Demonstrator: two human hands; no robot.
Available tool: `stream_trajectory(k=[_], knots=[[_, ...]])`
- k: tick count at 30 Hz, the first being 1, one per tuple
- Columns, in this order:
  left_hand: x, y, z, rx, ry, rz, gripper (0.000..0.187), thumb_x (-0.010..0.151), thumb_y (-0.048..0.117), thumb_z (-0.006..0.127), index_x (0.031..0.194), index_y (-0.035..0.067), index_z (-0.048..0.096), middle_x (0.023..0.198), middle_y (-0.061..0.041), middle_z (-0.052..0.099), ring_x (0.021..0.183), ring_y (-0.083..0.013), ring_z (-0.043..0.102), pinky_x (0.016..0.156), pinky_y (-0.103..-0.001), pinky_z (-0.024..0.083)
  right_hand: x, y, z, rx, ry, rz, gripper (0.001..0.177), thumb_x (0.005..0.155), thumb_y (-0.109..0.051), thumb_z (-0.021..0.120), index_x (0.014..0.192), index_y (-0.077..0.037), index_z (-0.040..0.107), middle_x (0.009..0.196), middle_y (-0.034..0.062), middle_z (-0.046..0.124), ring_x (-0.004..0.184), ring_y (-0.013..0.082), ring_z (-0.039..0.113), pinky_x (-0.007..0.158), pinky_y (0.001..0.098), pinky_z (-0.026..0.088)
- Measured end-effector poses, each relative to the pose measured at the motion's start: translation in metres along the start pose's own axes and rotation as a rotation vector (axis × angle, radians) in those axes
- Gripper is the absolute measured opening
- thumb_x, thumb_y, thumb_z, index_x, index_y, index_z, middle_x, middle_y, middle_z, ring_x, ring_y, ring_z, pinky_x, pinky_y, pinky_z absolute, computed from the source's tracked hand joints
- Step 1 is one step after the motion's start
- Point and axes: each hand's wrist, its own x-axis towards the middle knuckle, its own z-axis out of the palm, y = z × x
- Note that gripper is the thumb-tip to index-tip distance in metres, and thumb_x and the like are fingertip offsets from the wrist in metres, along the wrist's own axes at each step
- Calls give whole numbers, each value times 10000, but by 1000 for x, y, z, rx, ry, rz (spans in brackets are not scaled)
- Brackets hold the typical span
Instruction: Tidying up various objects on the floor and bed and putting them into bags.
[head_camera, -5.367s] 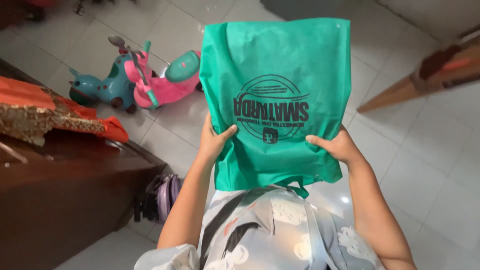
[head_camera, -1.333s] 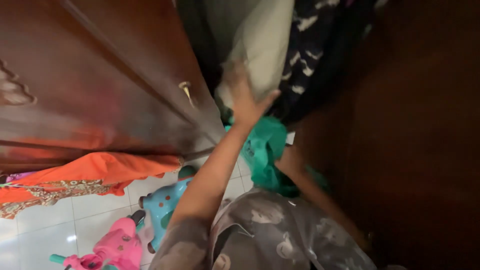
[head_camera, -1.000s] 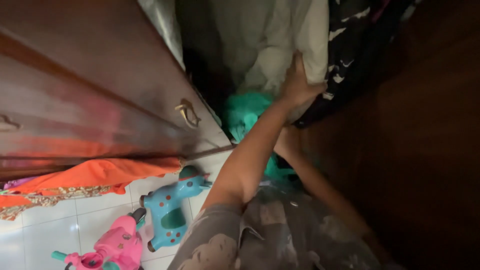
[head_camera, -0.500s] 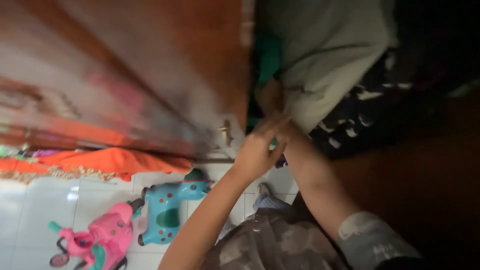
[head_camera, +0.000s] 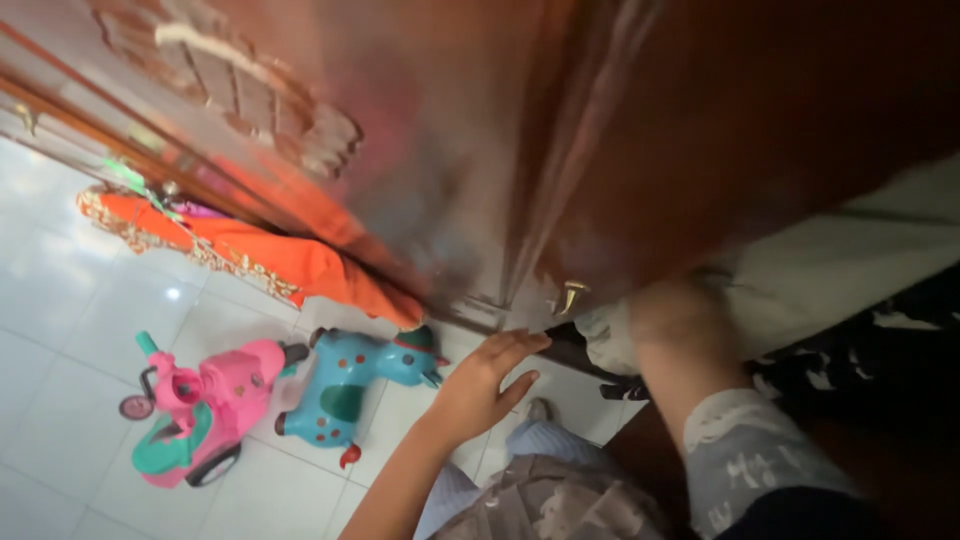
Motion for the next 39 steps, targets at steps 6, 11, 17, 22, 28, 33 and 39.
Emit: stream_trajectory(k=[6, 11, 17, 22, 28, 33, 39], knots=[[0, -10, 9, -14, -27, 15, 433, 887, 104, 710, 1312, 68, 629, 1313, -172, 660, 1273, -366, 592, 1056, -441, 483, -12, 17, -7, 87, -31, 39, 519, 904, -383, 618, 1298, -70, 493, 1307, 161, 487, 1176, 330, 488, 945, 454, 458], [-7, -20, 11, -28, -57, -44, 428, 899, 108, 708, 1318, 65, 634, 1305, -168, 669, 1237, -364, 603, 1047, -439, 487, 2, 22, 6, 181, -26, 92, 528, 939, -378, 590, 1357, -82, 462, 1375, 143, 459, 1237, 313, 463, 985, 441, 449], [-12, -39, 20, -32, -94, -50, 431, 881, 100, 714, 1305, 58, 644, 1302, -173, 661, 1249, -372, 581, 1063, -441, 462, 20, 29, 23, 297, 13, 166, 541, 980, -372, 556, 1427, -96, 426, 1456, 123, 426, 1309, 292, 433, 1033, 426, 438], [-14, -49, 25, 28, -104, 40, 470, 861, 122, 716, 1320, 86, 618, 1379, -128, 635, 1344, -356, 545, 1158, -476, 406, -2, 43, 26, 394, 63, 218, 553, 1014, -367, 527, 1485, -108, 395, 1523, 105, 399, 1370, 275, 408, 1074, 412, 430], [-17, -57, 27, 139, -211, 40, 528, 866, 181, 747, 1372, 149, 600, 1514, -121, 500, 1485, -453, 319, 1193, -642, 231, -64, 17, 5, 513, 197, 271, 570, 1056, -361, 493, 1555, -122, 359, 1604, 84, 366, 1443, 254, 378, 1122, 397, 419], [-29, -69, 23, 157, -330, 50, 568, 885, 235, 747, 1422, 170, 572, 1582, -136, 393, 1530, -457, 178, 1193, -679, 138, -170, -110, -26, 606, 356, 310, 585, 1090, -356, 464, 1613, -134, 328, 1672, 67, 338, 1503, 237, 353, 1162, 383, 411], [-55, -72, 6, 184, -476, 164, 674, 871, 267, 757, 1491, 196, 503, 1648, -150, 279, 1548, -447, 93, 1187, -705, 62, -302, -187, -7, -348, 632, 248, 628, 1051, -291, 643, 1601, -110, 399, 1713, 197, 293, 1623, 398, 197, 1305, 537, 213]])
